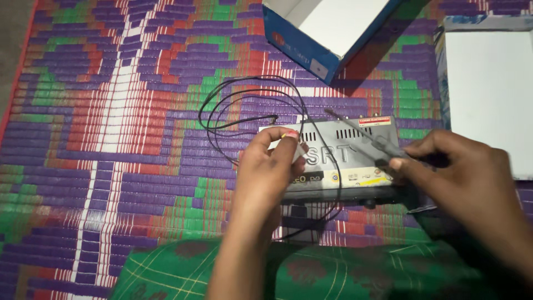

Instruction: The person uses a screwdriver to disassemble a white plastic power adapter and an orange electrical connector. They remove screws, separate the plastic housing, and manipulate the internal wires and components.

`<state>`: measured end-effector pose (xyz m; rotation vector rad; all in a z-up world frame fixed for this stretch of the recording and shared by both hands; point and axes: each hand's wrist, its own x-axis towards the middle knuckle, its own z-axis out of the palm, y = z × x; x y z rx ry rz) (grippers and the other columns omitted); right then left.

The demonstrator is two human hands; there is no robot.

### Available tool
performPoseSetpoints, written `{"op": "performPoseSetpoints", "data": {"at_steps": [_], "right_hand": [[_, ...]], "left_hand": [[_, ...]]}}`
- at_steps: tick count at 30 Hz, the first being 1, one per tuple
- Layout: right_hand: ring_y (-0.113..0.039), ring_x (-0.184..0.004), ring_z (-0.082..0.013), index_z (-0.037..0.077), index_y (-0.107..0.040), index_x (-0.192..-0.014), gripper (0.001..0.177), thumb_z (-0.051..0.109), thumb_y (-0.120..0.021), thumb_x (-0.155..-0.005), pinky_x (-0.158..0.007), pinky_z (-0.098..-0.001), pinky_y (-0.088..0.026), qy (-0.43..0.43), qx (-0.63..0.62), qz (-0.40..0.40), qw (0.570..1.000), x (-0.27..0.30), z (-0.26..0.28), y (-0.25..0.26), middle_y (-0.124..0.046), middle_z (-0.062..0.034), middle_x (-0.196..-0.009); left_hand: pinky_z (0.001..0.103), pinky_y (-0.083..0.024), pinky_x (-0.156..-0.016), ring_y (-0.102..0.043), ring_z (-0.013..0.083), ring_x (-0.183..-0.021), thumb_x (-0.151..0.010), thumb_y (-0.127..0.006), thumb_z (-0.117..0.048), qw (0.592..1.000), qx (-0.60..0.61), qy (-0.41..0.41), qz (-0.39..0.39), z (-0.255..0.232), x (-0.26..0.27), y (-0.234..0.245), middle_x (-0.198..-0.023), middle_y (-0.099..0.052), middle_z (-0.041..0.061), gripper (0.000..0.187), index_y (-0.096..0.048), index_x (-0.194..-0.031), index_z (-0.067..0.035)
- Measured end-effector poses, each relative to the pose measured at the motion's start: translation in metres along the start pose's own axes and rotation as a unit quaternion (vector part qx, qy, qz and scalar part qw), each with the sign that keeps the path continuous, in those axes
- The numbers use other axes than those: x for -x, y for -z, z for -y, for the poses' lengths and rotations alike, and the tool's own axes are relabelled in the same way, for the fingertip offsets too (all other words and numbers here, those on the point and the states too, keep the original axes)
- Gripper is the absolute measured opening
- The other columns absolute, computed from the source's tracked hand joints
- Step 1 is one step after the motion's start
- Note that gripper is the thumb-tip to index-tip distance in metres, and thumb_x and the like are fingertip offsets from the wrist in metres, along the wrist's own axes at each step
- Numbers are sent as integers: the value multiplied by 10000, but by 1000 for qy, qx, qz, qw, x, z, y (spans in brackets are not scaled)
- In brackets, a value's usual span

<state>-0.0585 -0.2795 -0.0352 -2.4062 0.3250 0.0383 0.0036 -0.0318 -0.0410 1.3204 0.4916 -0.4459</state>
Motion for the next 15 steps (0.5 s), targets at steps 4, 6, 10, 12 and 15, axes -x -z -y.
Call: {"op": "performPoseSetpoints", "data": {"at_steps": [4,6,10,12,15], "right_hand": [[-744,-656,-170,22,-766,-968,297,277,-827,-826,-583,-334,-560,-23,-27,-8,999,-8,-14,-17,-771,-106,-752],[-739,-670,-165,31,-766,-955,295,276,-848,-811,-599,-321,-555,5,4,-34,999,-12,-23,-26,-771,-103,-792],[-708,-645,-193,38,-758,-918,299,278,-876,-786,-598,-334,-535,67,75,-78,992,-16,-37,-35,-773,-107,-887],[-716,-648,-201,42,-757,-909,287,271,-874,-782,-597,-341,-539,45,56,-72,995,-16,-41,-38,-767,-105,-853],[-721,-675,-213,40,-749,-905,280,264,-871,-790,-609,-350,-544,52,47,-74,995,-16,-44,-42,-757,-111,-867]], "left_hand": [[342,-645,-851,-558,143,-808,-1048,-567,-189,988,129,30,77,19,0,-10,-931,-499,94,291,-665,-1170,57],[333,-630,-850,-656,182,-884,-1015,-543,-159,979,154,52,121,27,-2,-17,-1003,-598,130,243,-611,-1140,38],[321,-610,-842,-703,240,-940,-1007,-550,-120,964,196,81,159,33,-1,-25,-1034,-641,155,176,-570,-1112,20],[306,-607,-835,-704,248,-926,-997,-553,-123,966,183,89,162,33,-1,-27,-1044,-659,162,175,-577,-1106,12],[290,-603,-836,-704,239,-916,-1001,-589,-188,963,189,102,162,32,1,-30,-1037,-666,149,226,-593,-1095,18]]}}
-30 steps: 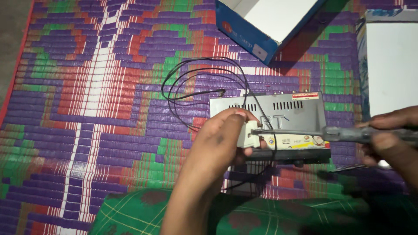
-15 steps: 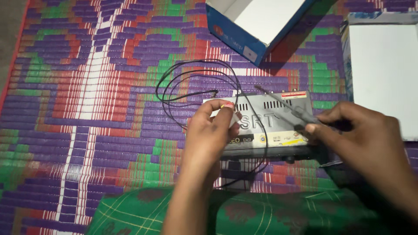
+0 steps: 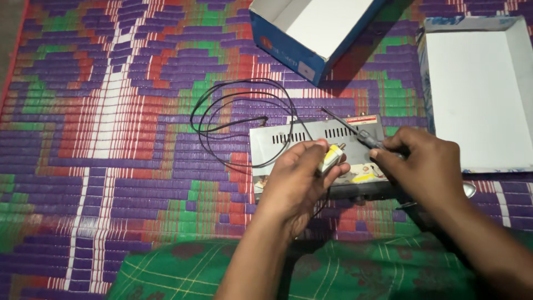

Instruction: The person uses a screwdriver to disassemble a white plastic power adapter and an orange electrical connector. They remove screws, separate the plastic housing, and manipulate the internal wires and components.

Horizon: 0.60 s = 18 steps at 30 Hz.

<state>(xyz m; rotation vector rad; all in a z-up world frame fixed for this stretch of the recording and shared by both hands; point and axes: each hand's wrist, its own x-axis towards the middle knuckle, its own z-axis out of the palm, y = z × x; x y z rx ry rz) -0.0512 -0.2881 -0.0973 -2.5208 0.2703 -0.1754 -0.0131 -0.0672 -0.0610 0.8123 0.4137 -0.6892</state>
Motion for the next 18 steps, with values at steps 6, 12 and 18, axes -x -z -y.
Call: {"op": "performPoseSetpoints", "data": {"at_steps": [6,12,18], "right_hand": [[-734,-732,-244,33,-727,-909,310,274,-879,-787,-654,-378,-564,8,24,4,1000,-1,0,-5,-752,-131,-865],[-732,-759,-276,38,-726,-942,355,277,-893,-740,-692,-400,-572,31,31,8,999,-3,10,5,-740,-153,-867],[-759,-811,-278,87,-746,-967,350,397,-827,-827,-762,-399,-587,-69,184,162,967,-5,9,45,-771,-115,-873]], "left_hand": [[276,-584,-845,-701,214,-930,-962,-698,-162,998,-49,-25,23,4,-1,0,-1022,-675,124,260,-594,-1079,46],[274,-612,-841,-711,188,-908,-945,-662,-133,997,-68,-41,21,8,-4,3,-1002,-683,125,242,-603,-1097,45],[226,-499,-630,-623,119,-774,-990,-575,-235,991,-127,-13,-34,5,-8,5,-979,-687,85,294,-596,-1232,-70]]}}
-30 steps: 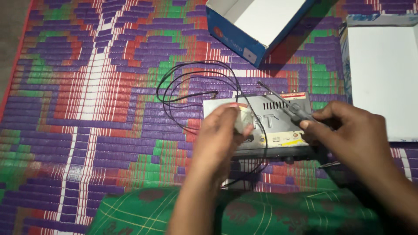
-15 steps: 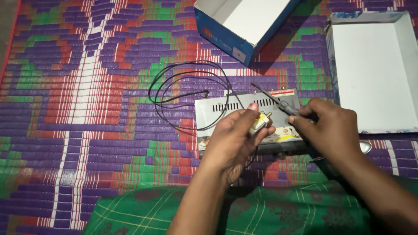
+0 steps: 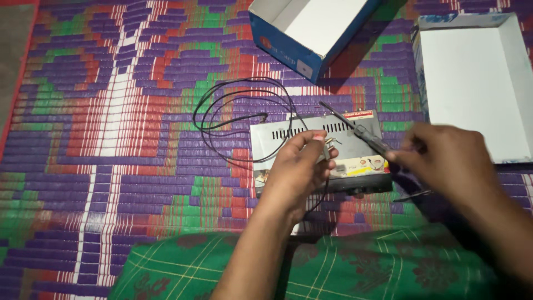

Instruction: The person uses a screwdriver to disassemble a white plastic power adapter and an orange electrical connector. They remove screws, separate the plastic housing, and manipulate the internal wires and components.

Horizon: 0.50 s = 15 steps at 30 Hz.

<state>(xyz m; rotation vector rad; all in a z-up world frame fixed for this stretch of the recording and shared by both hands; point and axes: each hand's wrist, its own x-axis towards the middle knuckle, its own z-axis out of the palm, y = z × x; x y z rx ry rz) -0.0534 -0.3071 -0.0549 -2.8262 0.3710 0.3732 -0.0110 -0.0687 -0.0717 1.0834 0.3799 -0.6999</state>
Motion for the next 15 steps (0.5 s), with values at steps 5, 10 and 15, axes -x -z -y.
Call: {"op": "performPoseSetpoints", "data": {"at_steps": [5,10,15], "right_hand": [[-763,-1000,-315,217,-763,-1070,365,378,-864,-759,-920,-438,-601,-99,118,196,968,8,-32,-4,-796,-68,-1032],[-731,-1118,-293,231,-698,-1155,448,217,-840,-730,-913,-462,-613,-68,203,203,955,8,-38,-29,-773,-54,-1143],[-747,-1090,-309,209,-765,-1071,229,197,-741,-843,-912,-469,-614,-98,199,196,955,11,-30,-30,-780,-83,-1130]], "left_hand": [[204,-464,-642,-570,83,-782,-1031,-533,-239,1000,20,-24,1,2,-2,3,-987,-667,47,372,-607,-1364,-89],[240,-533,-767,-618,128,-873,-1039,-551,-221,994,103,-28,16,4,-4,6,-1053,-662,87,382,-599,-1353,-9],[299,-591,-901,-682,234,-994,-1042,-540,-220,983,184,-2,19,0,3,3,-1106,-646,165,322,-559,-1253,22]]}}
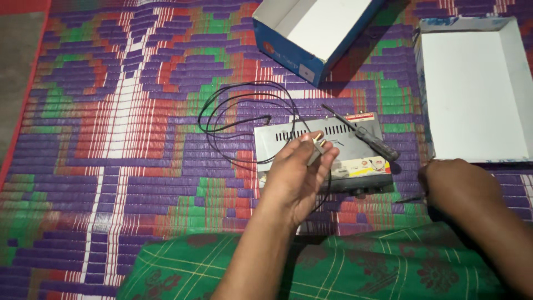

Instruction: The person uses a screwdriver to disassemble a white plastic power adapter and an orange electrical connector. They remove screws, separate the plastic housing, and manipulate the internal wires and components.

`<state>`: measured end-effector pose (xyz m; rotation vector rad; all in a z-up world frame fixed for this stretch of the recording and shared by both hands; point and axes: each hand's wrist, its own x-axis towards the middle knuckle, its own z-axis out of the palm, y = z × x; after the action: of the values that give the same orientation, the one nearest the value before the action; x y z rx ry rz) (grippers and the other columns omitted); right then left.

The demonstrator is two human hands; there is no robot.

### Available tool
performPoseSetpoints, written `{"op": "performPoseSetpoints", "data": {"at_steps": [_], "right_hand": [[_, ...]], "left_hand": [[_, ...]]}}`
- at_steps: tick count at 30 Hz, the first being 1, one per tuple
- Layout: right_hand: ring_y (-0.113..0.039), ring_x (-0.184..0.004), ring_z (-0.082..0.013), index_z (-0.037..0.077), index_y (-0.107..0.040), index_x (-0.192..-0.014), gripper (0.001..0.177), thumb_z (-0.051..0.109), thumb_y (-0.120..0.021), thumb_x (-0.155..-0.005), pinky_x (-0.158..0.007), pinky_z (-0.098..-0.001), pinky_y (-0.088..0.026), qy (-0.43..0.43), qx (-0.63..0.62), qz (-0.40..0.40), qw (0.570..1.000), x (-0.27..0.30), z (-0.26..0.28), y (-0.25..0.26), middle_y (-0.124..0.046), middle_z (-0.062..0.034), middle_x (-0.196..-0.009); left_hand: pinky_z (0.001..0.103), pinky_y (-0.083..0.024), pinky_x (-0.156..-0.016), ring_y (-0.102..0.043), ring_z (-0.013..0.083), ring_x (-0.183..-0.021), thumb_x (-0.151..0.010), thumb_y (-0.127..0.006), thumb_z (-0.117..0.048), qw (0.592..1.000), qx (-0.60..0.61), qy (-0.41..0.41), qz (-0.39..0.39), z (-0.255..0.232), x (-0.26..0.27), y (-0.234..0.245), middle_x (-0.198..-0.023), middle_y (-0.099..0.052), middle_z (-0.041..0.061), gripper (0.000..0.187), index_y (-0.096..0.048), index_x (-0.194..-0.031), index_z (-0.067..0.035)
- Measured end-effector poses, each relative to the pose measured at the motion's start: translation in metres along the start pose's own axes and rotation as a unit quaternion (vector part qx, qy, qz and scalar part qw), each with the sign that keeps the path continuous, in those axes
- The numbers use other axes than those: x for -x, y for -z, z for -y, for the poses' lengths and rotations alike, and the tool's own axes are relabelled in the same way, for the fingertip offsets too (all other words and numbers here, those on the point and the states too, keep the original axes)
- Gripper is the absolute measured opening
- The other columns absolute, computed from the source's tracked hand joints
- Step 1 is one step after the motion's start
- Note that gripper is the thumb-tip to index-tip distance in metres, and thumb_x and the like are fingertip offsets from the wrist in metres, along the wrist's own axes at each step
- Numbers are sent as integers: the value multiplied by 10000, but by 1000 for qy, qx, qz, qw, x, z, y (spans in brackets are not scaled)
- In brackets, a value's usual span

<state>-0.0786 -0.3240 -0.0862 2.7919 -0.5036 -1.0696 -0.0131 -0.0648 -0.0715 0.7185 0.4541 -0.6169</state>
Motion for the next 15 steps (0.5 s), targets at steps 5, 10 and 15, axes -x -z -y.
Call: {"op": "performPoseSetpoints", "data": {"at_steps": [5,10,15], "right_hand": [[-737,-1087,-301,214,-781,-1032,265,226,-792,-768,-925,-457,-609,15,18,40,999,4,2,9,-773,-77,-1110],[-766,-1009,-304,191,-776,-966,201,327,-735,-824,-936,-456,-604,66,-23,50,996,10,3,27,-796,-67,-1019],[-746,-804,-223,158,-704,-1022,183,286,-690,-892,-740,-363,-596,110,-186,37,976,24,-9,48,-761,-61,-860]], "left_hand": [[309,-597,-842,-698,260,-979,-1040,-484,-313,996,-44,76,6,3,16,-15,-1068,-698,185,263,-522,-1107,-61],[439,-581,-700,-470,162,-697,-1106,-429,-354,988,-104,117,6,0,23,-16,-1006,-725,161,249,-529,-1156,-132],[249,-443,-654,-523,120,-725,-1069,-462,-336,995,-73,55,29,3,20,-10,-991,-708,115,279,-584,-1164,-104]]}}
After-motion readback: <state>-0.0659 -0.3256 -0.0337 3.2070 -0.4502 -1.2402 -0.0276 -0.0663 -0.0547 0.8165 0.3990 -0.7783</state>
